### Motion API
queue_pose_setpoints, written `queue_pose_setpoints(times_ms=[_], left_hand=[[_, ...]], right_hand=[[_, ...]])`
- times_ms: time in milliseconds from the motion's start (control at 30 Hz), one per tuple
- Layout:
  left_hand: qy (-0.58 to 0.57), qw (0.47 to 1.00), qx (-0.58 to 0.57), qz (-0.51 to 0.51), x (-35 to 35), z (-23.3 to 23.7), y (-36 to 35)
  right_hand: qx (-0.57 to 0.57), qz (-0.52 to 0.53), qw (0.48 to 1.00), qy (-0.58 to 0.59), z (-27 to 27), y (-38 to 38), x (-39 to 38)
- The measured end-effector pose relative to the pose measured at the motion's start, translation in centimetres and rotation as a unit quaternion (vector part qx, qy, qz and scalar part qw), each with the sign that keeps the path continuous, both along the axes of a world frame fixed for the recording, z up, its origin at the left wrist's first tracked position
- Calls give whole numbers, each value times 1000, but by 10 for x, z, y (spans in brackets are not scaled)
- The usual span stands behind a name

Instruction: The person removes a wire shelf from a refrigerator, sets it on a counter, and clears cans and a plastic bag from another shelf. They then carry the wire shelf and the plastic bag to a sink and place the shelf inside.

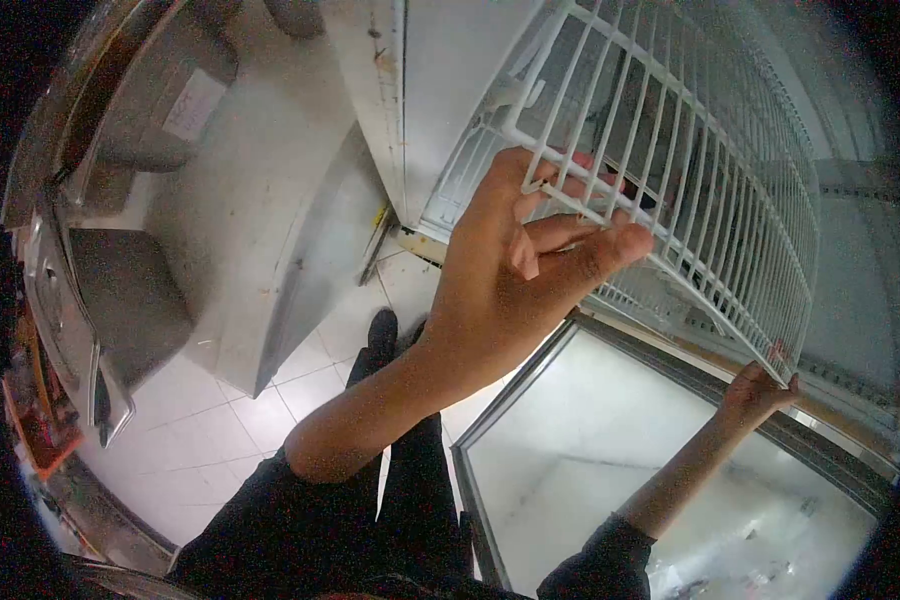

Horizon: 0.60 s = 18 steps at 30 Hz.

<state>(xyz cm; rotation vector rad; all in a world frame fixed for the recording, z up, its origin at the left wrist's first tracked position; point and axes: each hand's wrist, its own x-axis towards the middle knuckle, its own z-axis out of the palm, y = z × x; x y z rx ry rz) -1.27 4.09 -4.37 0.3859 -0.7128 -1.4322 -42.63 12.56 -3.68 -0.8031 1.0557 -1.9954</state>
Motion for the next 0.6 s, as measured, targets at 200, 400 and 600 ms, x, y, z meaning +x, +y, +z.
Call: queue_pose_setpoints(times_ms=[200,400,600], left_hand=[[10,999,37,-21,3,1,1],[-7,999,35,-18,3,-2,-1],[-19,997,61,-47,4,15,2]], right_hand=[[9,12,1000,-9,4,-5,17],[3,39,999,-23,7,-4,20],[35,36,997,-66,24,-12,78]])
